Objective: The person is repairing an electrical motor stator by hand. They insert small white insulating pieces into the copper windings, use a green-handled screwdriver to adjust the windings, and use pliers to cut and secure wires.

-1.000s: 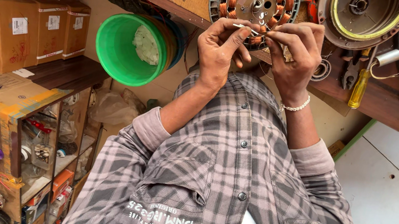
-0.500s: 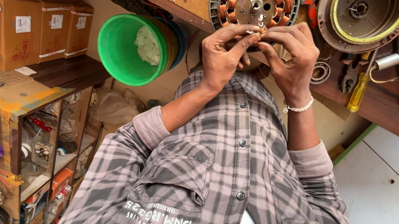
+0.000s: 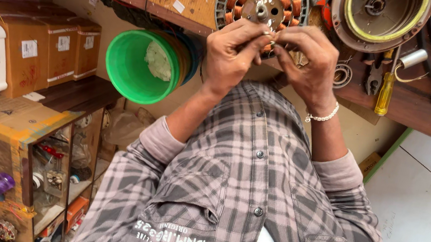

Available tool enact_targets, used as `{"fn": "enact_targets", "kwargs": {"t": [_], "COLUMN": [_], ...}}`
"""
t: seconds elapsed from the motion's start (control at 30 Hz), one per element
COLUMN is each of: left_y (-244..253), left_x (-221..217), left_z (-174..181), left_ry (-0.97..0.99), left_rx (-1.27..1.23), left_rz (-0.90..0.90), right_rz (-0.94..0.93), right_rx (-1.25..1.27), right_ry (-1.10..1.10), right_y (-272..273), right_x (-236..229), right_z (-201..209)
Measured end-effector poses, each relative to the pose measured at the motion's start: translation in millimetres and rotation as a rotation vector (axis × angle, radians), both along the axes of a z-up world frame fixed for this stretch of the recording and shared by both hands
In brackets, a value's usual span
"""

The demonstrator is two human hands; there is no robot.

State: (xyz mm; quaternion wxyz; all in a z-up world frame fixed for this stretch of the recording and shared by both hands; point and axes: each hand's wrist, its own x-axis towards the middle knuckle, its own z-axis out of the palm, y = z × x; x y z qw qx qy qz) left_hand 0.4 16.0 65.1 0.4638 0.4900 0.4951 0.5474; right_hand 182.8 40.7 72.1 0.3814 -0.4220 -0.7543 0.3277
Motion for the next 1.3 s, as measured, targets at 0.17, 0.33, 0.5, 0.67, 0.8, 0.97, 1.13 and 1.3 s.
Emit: {"fn": "enact_targets", "kwargs": {"t": [0.17,0.33,0.5,0.67,0.8,0.97,1.13,1.3], "left_y": [11,20,18,20,8,-7,-11,-20], "left_x": [-7,-7,-8,-7,-8,-44,-69,-71], "left_z": [7,6,4,4,5,-1,-17,-26], "left_ry": [0.288,0.381,0.432,0.393,0.209,-0.207,-0.21,-0.119], "left_rx": [0.315,0.383,0.423,0.439,0.314,0.065,-0.267,-0.284], "left_rz": [-0.076,-0.036,-0.03,-0.022,0.02,-0.006,0.0,0.014], "right_rz": [0.01,-0.061,-0.124,-0.147,-0.24,-0.209,-0.26,-0.228], "right_rx": [0.156,0.065,-0.007,0.051,0.145,0.075,0.195,0.032], "right_ry": [-0.071,0.016,0.046,0.041,0.074,-0.009,-0.24,-0.121], "right_y": [5,13,6,2,-11,-33,-23,-16], "right_x": [8,11,17,9,-1,-14,-42,-51], "right_z": [0,-19,-40,-53,-41,-6,-3,1]}}
